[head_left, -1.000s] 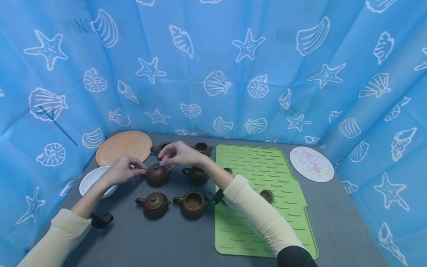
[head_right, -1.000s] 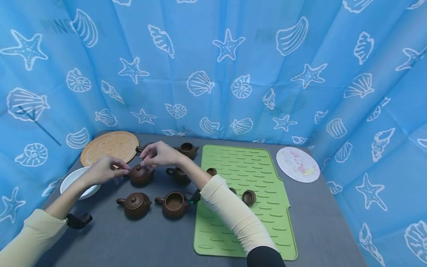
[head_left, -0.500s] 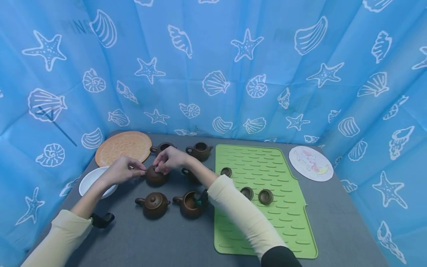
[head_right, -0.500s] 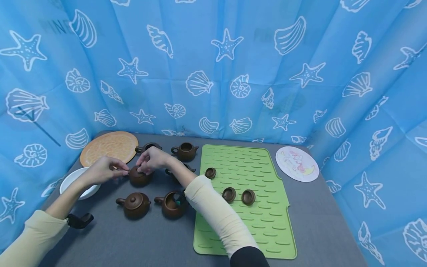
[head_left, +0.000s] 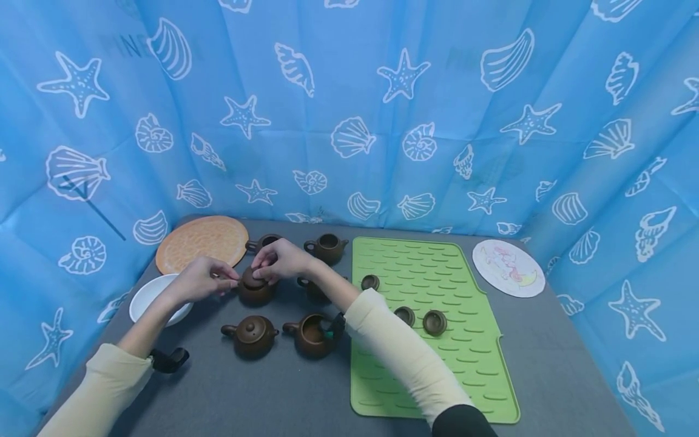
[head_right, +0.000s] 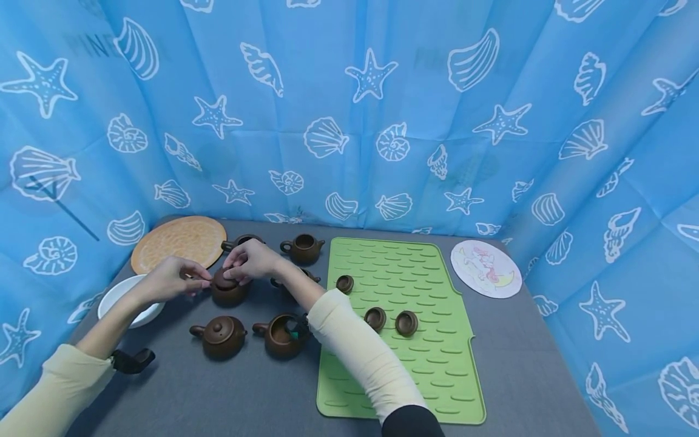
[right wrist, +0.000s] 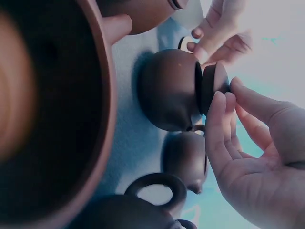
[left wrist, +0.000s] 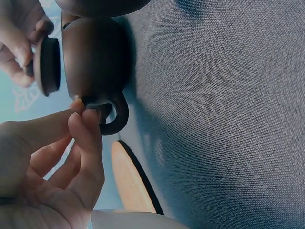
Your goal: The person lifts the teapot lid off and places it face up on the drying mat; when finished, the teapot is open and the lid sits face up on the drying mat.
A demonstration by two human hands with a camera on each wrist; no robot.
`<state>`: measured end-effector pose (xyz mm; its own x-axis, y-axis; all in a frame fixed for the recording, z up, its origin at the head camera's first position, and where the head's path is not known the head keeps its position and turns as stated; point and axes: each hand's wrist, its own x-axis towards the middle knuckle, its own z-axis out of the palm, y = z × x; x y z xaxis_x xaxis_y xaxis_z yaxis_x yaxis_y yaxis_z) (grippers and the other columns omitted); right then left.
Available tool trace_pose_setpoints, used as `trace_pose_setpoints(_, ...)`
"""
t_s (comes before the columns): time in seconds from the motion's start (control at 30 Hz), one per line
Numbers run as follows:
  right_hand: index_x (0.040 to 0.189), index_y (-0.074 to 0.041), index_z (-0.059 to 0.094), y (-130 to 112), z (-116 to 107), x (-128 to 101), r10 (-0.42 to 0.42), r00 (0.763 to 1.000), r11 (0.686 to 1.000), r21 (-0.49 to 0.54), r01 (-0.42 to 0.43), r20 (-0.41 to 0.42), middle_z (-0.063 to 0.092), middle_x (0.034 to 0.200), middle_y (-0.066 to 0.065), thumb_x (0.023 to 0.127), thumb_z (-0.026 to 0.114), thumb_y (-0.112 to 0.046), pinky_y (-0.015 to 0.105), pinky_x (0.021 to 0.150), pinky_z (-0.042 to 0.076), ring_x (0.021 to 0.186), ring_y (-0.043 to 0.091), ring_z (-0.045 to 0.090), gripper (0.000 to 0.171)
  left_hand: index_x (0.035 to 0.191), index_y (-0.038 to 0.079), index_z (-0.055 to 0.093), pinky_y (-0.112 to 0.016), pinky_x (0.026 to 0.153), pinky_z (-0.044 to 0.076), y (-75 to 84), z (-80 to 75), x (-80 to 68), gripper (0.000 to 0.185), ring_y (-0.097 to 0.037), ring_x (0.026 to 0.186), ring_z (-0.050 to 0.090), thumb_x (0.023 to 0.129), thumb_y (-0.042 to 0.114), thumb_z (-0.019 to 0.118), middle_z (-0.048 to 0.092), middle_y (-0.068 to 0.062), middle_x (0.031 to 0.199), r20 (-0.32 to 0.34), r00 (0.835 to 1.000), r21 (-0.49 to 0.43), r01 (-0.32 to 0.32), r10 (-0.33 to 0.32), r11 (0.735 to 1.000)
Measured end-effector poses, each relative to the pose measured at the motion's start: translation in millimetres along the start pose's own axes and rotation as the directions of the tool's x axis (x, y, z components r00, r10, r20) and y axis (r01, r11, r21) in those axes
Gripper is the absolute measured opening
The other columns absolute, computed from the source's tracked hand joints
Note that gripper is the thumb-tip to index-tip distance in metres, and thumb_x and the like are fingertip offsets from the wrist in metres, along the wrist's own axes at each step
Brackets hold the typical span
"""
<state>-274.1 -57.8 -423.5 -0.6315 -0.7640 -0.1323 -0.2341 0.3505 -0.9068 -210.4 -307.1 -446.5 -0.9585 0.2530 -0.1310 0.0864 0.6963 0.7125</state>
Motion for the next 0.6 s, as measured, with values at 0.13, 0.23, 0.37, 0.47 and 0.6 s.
trace_pose_setpoints(0.13,0.118,0.001,0.074,-2.8,-9.1,-9.9,-0.025,1.0,1.0,-0.008,0.025,-0.004,0.068,0.098,0.006,0.104,0.073,-0.008,0.044,0.088,0.068,0.079,0.014,0.072,0.017,0.114,0.0,0.08,-0.029,0.063,0.057,0.5,1.1,0.7,0.017,-0.018,0.077,0.07,0.101,0.009,0.075,0.08,-0.016,0.097,-0.009,1.0,0.01,-0.006,0.006,1.0)
trace_pose_setpoints(0.23,0.119,0.0,0.074,-5.5,-18.2,-20.0,-0.053,0.999,0.998,-0.022,0.053,-0.01,0.07,0.108,0.011,0.105,0.072,-0.009,0.052,0.092,0.066,0.081,0.017,0.074,0.017,0.114,0.0,0.08,-0.028,0.062,0.056,1.9,1.4,-0.5,0.017,-0.018,0.077,0.069,0.101,0.01,0.076,0.08,-0.016,0.096,-0.012,1.0,0.018,-0.009,0.009,1.0)
trace_pose_setpoints(0.37,0.122,-0.003,0.072,-9.3,-34.2,-38.2,-0.052,0.998,0.999,-0.008,0.052,-0.027,0.069,0.119,0.014,0.106,0.071,-0.01,0.053,0.093,0.066,0.09,0.028,0.077,0.018,0.114,0.0,0.08,-0.028,0.061,0.056,3.2,1.9,-1.9,0.017,-0.018,0.076,0.069,0.101,0.01,0.076,0.08,-0.017,0.096,-0.02,1.0,0.031,-0.013,0.014,0.999)
trace_pose_setpoints(0.47,0.123,-0.005,0.071,-9.6,-48.4,-52.9,-0.056,0.997,0.998,-0.02,0.055,-0.044,0.07,0.122,0.013,0.106,0.07,-0.012,0.041,0.087,0.067,0.093,0.03,0.076,0.018,0.113,0.0,0.08,-0.029,0.061,0.056,3.7,2.8,-2.1,0.016,-0.017,0.075,0.069,0.1,0.008,0.076,0.08,-0.017,0.097,-0.026,1.0,0.041,-0.014,0.015,0.999)
trace_pose_setpoints(0.6,0.124,-0.005,0.07,-6.4,-67.3,-73.2,-0.079,0.995,0.996,-0.055,0.076,-0.063,0.071,0.117,0.013,0.107,0.069,-0.012,0.04,0.083,0.066,0.087,0.024,0.073,0.018,0.112,-0.001,0.08,-0.029,0.06,0.056,4.1,3.8,-1.7,0.015,-0.017,0.075,0.068,0.1,0.008,0.076,0.079,-0.017,0.096,-0.026,1.0,0.047,-0.008,0.01,0.999)
